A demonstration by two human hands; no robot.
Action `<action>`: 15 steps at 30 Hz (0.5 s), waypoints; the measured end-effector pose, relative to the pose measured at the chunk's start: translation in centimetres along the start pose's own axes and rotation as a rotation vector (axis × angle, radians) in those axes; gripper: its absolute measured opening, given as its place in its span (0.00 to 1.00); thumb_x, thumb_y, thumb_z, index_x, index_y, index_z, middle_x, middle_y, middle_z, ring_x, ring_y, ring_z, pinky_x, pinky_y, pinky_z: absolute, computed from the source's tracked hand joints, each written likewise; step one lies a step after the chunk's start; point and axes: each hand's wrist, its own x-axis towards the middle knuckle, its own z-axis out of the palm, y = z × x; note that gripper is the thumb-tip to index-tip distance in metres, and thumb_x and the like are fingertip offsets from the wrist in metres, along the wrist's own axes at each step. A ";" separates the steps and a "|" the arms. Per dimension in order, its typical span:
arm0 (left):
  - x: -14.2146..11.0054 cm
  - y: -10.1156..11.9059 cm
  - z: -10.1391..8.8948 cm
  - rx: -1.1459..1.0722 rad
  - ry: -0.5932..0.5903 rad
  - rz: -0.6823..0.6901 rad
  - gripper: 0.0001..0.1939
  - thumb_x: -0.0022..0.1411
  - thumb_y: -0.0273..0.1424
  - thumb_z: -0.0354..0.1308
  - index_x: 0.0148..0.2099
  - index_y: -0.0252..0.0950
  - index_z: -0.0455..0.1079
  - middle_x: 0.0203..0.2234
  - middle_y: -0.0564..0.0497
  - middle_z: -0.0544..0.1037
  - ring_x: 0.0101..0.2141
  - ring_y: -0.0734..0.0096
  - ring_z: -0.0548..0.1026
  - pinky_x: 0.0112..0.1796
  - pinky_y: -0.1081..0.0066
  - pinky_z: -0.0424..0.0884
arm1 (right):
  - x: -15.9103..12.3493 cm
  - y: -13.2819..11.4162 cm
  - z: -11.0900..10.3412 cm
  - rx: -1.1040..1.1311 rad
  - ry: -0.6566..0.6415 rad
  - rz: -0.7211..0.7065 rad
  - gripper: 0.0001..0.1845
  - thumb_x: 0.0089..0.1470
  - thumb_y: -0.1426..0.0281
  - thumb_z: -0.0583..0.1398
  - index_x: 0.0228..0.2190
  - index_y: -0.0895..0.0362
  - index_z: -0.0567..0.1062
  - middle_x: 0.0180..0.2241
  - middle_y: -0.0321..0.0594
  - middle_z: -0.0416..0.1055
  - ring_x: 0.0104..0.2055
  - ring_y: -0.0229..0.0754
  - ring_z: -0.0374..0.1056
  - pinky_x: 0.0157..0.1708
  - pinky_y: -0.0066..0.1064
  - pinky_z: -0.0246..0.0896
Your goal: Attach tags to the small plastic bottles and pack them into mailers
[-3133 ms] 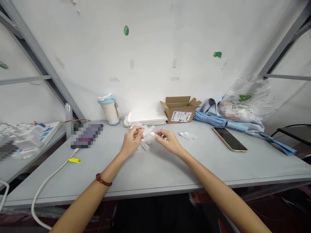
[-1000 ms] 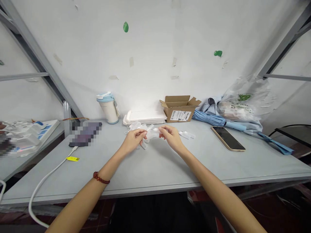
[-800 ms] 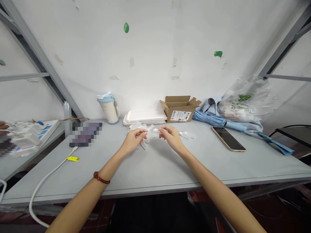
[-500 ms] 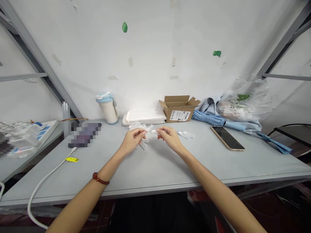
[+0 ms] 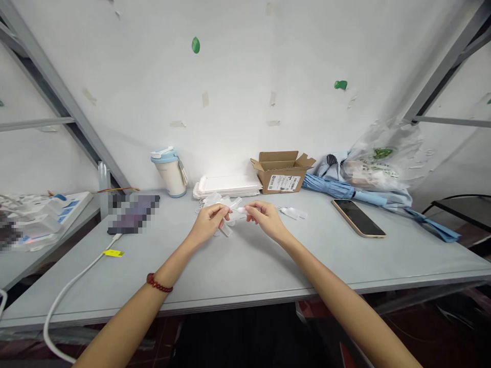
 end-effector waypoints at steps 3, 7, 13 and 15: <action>-0.1 0.3 0.0 0.005 -0.044 -0.006 0.15 0.57 0.40 0.51 0.26 0.35 0.68 0.13 0.58 0.64 0.15 0.80 0.61 0.20 0.76 0.59 | 0.0 -0.1 0.1 0.016 -0.014 -0.002 0.14 0.52 0.62 0.55 0.28 0.59 0.74 0.21 0.34 0.68 0.22 0.34 0.58 0.24 0.26 0.53; 0.0 0.3 -0.1 -0.017 -0.058 -0.013 0.14 0.57 0.40 0.51 0.27 0.35 0.68 0.12 0.58 0.64 0.16 0.78 0.62 0.20 0.76 0.59 | -0.1 -0.2 0.1 0.023 -0.014 0.003 0.15 0.52 0.61 0.55 0.29 0.59 0.74 0.22 0.35 0.68 0.22 0.33 0.58 0.25 0.26 0.53; 0.0 0.4 -0.1 -0.067 -0.053 -0.054 0.14 0.55 0.40 0.52 0.27 0.35 0.68 0.13 0.57 0.65 0.16 0.78 0.62 0.19 0.75 0.58 | -0.2 -0.3 0.1 0.048 -0.023 0.012 0.15 0.51 0.60 0.55 0.30 0.59 0.74 0.22 0.35 0.68 0.23 0.34 0.58 0.25 0.26 0.54; 0.0 0.5 -0.1 -0.092 -0.054 -0.062 0.14 0.55 0.40 0.53 0.27 0.34 0.68 0.13 0.57 0.65 0.16 0.78 0.62 0.19 0.75 0.57 | -0.2 -0.3 0.1 0.051 -0.026 0.013 0.15 0.51 0.60 0.55 0.31 0.59 0.74 0.22 0.36 0.68 0.23 0.34 0.58 0.25 0.26 0.54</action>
